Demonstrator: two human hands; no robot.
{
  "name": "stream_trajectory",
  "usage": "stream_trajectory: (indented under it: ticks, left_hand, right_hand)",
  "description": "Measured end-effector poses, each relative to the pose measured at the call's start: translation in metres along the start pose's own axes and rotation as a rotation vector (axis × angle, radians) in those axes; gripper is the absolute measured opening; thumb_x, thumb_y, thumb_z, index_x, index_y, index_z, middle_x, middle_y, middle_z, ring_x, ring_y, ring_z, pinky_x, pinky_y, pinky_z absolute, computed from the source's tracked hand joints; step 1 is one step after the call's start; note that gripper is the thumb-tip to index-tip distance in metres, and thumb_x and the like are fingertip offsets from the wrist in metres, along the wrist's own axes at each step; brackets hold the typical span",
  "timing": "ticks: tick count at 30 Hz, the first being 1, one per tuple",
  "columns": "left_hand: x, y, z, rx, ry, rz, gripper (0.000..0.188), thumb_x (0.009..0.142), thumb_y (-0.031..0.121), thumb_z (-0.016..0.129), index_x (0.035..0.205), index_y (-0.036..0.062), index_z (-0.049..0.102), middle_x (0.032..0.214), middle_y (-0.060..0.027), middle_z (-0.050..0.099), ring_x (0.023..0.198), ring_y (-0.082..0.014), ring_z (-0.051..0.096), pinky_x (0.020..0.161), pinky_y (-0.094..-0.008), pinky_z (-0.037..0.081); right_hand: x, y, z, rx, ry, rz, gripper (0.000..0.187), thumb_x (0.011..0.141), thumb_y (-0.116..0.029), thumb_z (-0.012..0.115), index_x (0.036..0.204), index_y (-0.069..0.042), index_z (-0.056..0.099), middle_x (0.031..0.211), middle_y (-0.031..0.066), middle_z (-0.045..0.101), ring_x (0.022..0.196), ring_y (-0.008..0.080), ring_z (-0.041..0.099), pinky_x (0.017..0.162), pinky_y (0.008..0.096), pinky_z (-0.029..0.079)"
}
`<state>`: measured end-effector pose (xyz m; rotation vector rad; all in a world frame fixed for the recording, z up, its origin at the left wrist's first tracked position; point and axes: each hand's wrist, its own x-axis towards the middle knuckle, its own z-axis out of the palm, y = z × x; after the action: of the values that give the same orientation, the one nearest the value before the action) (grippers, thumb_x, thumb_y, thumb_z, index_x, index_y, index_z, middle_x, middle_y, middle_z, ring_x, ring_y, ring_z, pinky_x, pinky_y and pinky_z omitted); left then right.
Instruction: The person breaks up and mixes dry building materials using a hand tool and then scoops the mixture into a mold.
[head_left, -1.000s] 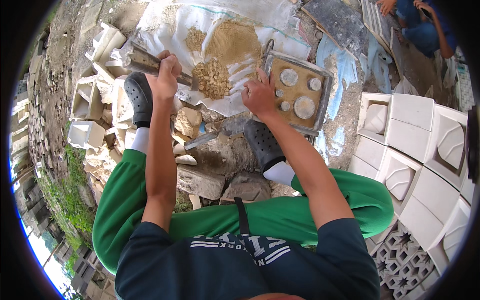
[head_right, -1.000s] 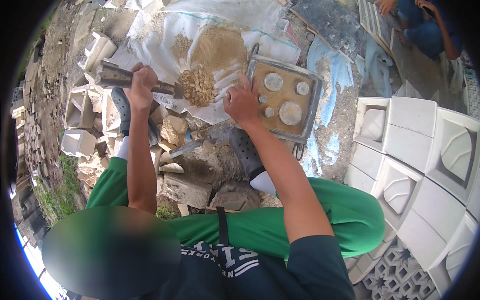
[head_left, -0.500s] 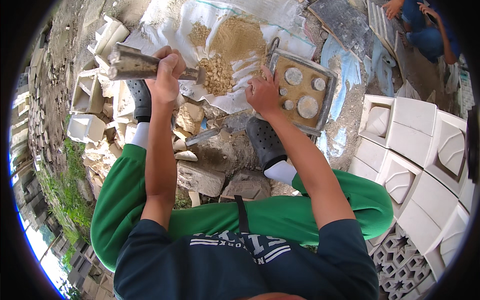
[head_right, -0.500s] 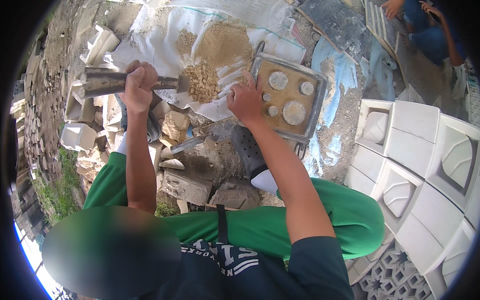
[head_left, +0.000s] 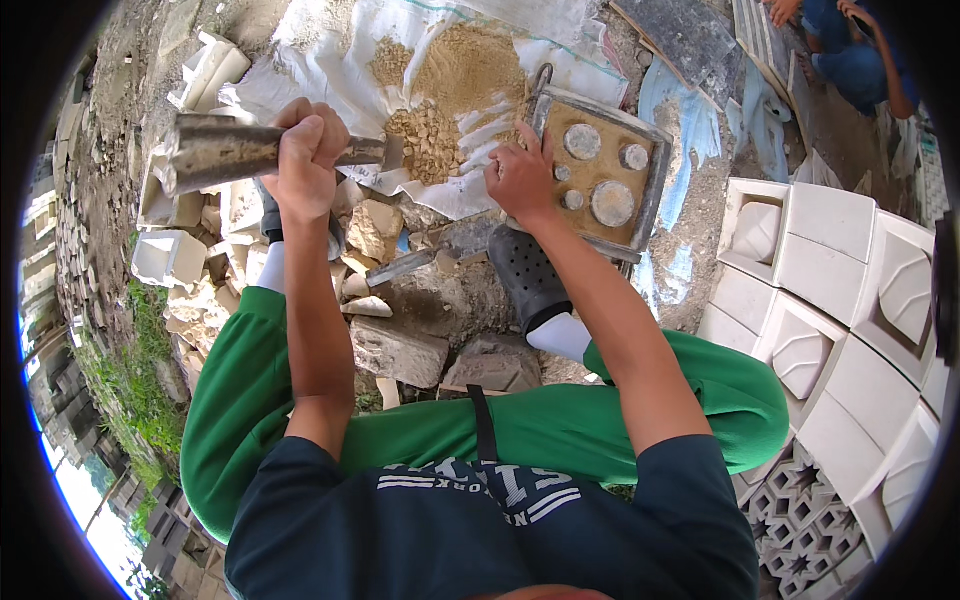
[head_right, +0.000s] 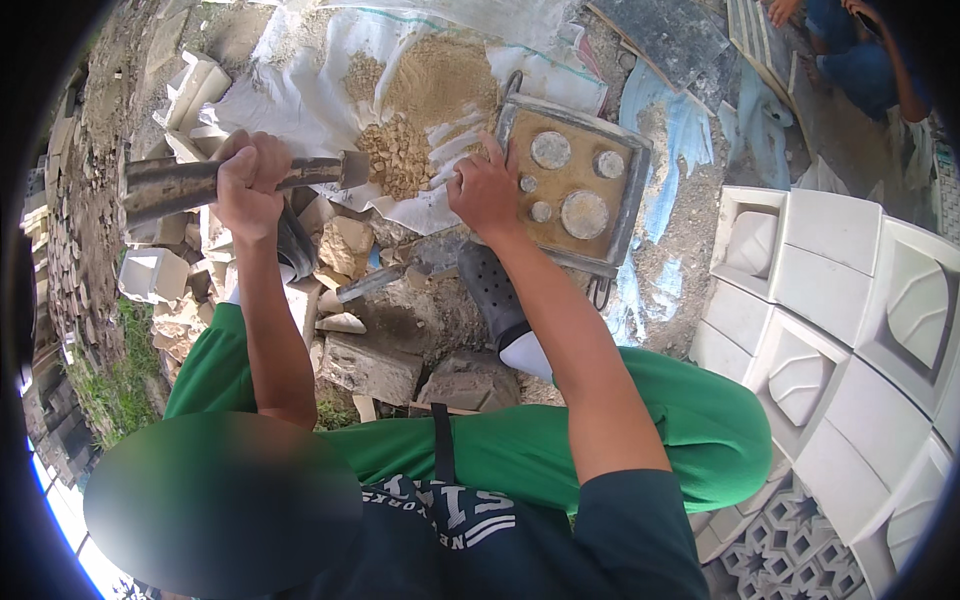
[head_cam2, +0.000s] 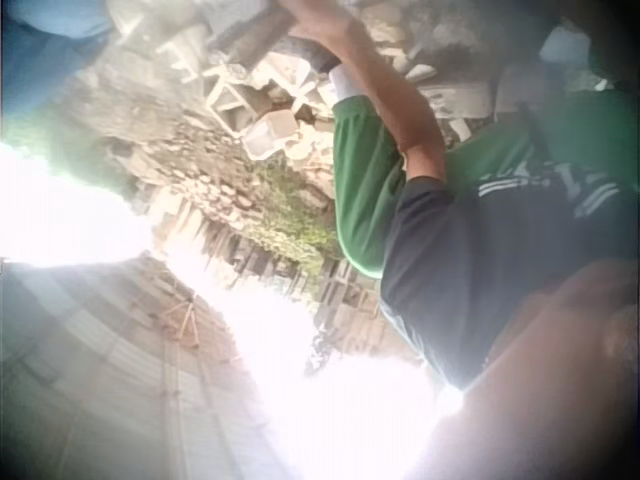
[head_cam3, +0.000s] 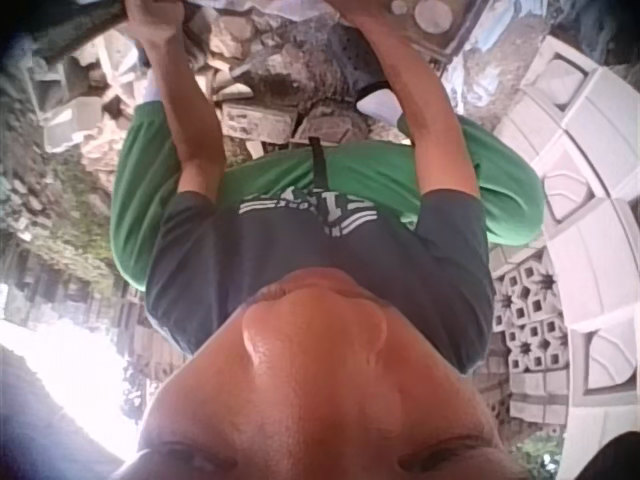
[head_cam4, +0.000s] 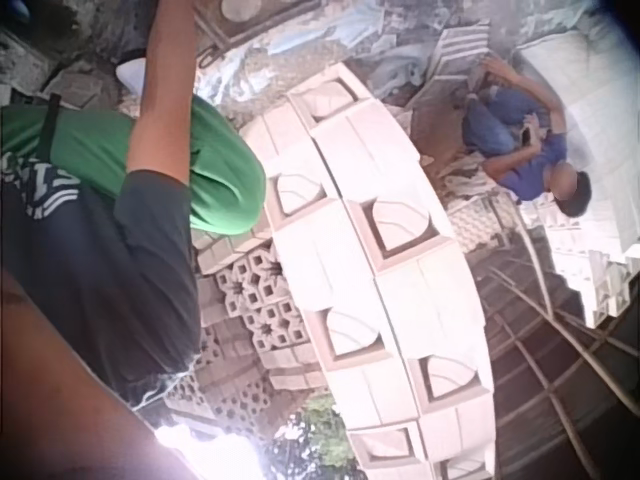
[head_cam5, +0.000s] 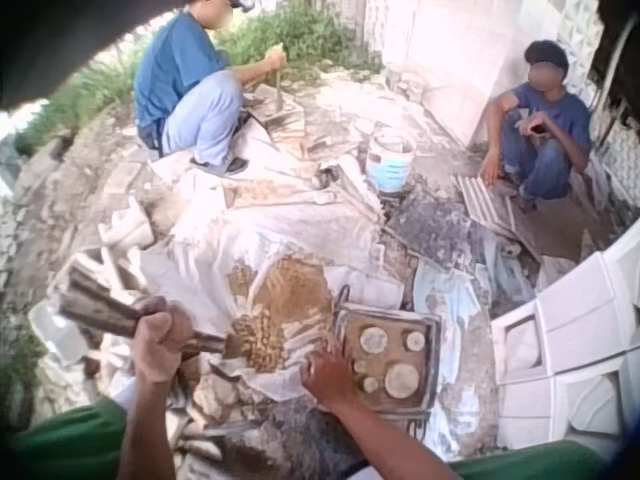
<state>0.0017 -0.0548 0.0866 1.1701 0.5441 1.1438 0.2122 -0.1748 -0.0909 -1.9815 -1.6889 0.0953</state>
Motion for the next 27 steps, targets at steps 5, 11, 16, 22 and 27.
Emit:
stream_trajectory:
  ticks: [5,11,16,22,27]
  left_hand:
    - [-0.007,-0.067,-0.024,0.108,0.165,-0.116,0.025,0.079,0.007,0.044,0.060,0.0089,0.029,0.053,0.0017,0.029,0.048,-0.0085,0.024,0.045,-0.0259,0.021]
    - [-0.013,-0.023,-0.012,0.065,0.130,-0.019,0.024,0.079,0.006,0.043,0.059,0.0088,0.030,0.053,0.0006,0.031,0.049,-0.0082,0.026,0.047,-0.0251,0.022]
    - [-0.008,-0.042,-0.029,0.087,0.097,0.024,0.024,0.080,0.006,0.044,0.059,0.0088,0.031,0.054,0.0006,0.032,0.050,-0.0078,0.028,0.047,-0.0249,0.023]
    - [0.005,-0.054,-0.028,0.210,0.233,-0.106,0.022,0.080,0.010,0.043,0.062,0.0102,0.029,0.057,0.0008,0.030,0.052,-0.0101,0.029,0.049,-0.0267,0.024]
    - [0.006,-0.015,-0.011,0.062,0.065,0.026,0.021,0.080,0.008,0.044,0.062,0.0085,0.034,0.056,0.0013,0.032,0.051,-0.0073,0.025,0.049,-0.0240,0.024]
  right_hand:
    - [-0.001,-0.006,0.001,0.002,-0.021,-0.005,0.013,0.074,-0.015,0.058,0.078,-0.007,0.067,0.090,0.0086,0.066,0.122,0.0294,0.043,0.108,0.0571,0.020]
    - [-0.008,-0.002,0.004,-0.002,-0.034,0.036,0.012,0.075,-0.016,0.058,0.079,-0.009,0.067,0.092,0.0078,0.066,0.123,0.0286,0.042,0.107,0.0574,0.020]
    - [0.001,-0.007,0.000,0.010,-0.026,0.015,0.012,0.074,-0.015,0.058,0.079,-0.009,0.067,0.092,0.0071,0.067,0.123,0.0281,0.043,0.108,0.0564,0.020]
    - [-0.003,-0.002,0.005,0.024,-0.037,0.046,0.012,0.074,-0.014,0.058,0.079,-0.008,0.068,0.090,0.0073,0.066,0.122,0.0282,0.044,0.108,0.0560,0.020]
    - [0.001,-0.001,0.000,0.010,0.034,-0.005,0.012,0.073,-0.014,0.058,0.076,-0.006,0.067,0.087,0.0094,0.066,0.122,0.0289,0.044,0.107,0.0575,0.021]
